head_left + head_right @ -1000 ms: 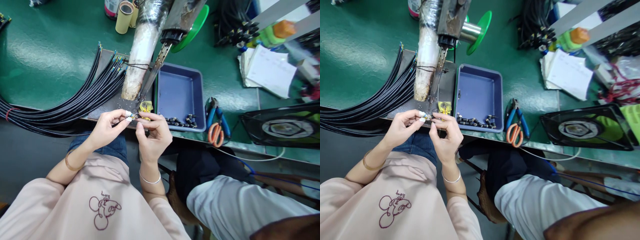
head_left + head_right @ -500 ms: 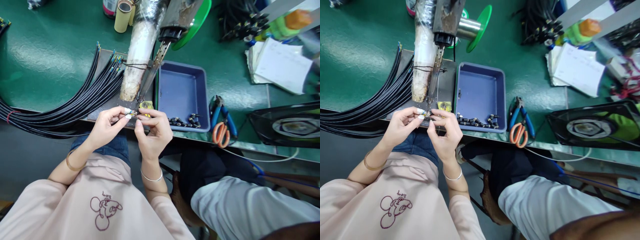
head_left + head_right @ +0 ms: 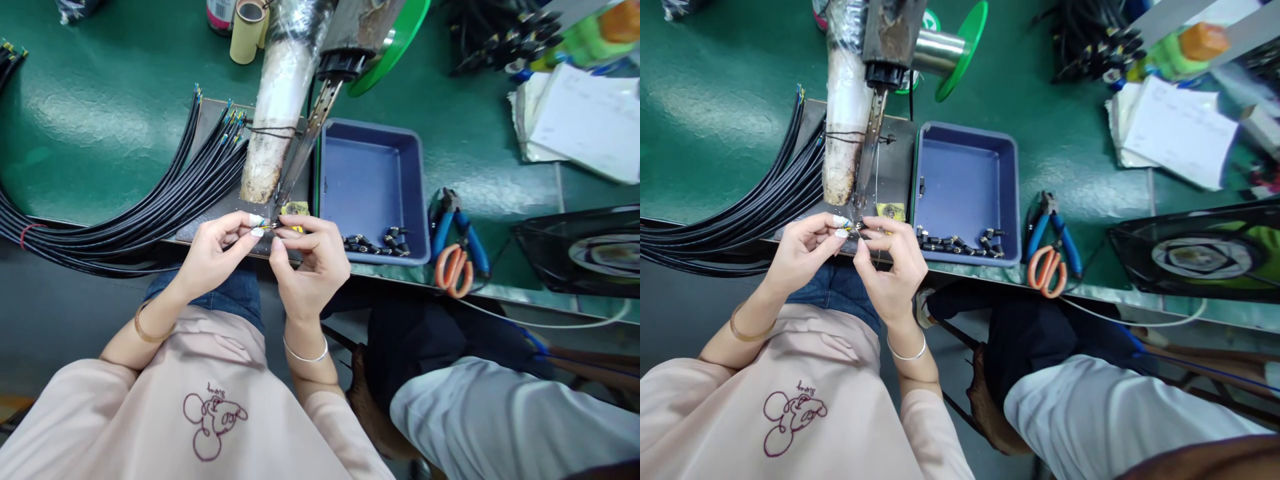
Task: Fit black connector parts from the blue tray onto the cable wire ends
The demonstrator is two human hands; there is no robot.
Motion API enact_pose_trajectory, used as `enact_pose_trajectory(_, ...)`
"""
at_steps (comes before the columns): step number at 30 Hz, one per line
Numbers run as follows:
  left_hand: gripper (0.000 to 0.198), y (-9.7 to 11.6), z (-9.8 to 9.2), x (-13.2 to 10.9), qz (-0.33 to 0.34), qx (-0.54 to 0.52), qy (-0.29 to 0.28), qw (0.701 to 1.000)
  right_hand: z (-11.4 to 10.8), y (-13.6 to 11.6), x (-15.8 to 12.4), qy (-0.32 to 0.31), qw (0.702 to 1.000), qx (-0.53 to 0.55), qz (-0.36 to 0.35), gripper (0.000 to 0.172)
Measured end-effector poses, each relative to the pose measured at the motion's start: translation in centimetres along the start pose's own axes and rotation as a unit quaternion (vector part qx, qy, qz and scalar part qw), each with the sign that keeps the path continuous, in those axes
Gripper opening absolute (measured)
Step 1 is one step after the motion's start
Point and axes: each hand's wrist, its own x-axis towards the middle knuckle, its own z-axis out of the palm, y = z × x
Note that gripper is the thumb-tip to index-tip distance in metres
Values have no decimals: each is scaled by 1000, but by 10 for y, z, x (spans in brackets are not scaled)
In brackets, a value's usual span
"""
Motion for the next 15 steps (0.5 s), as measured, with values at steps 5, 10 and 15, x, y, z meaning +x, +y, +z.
enact_pose_trajectory(5,7,0,1,0,12,-3,4,1000,1,-1,1,9,1000,-13,-6,15)
enact_pose_trajectory(10,6,1,1,1,13,-11,10,1000,1,-2,1,12,1000,-12,-13,16)
enact_pose_trajectory(15,10,-1,0,0,-2,-21,10,1000,0,0,-2,7,1000,-9,-27,17)
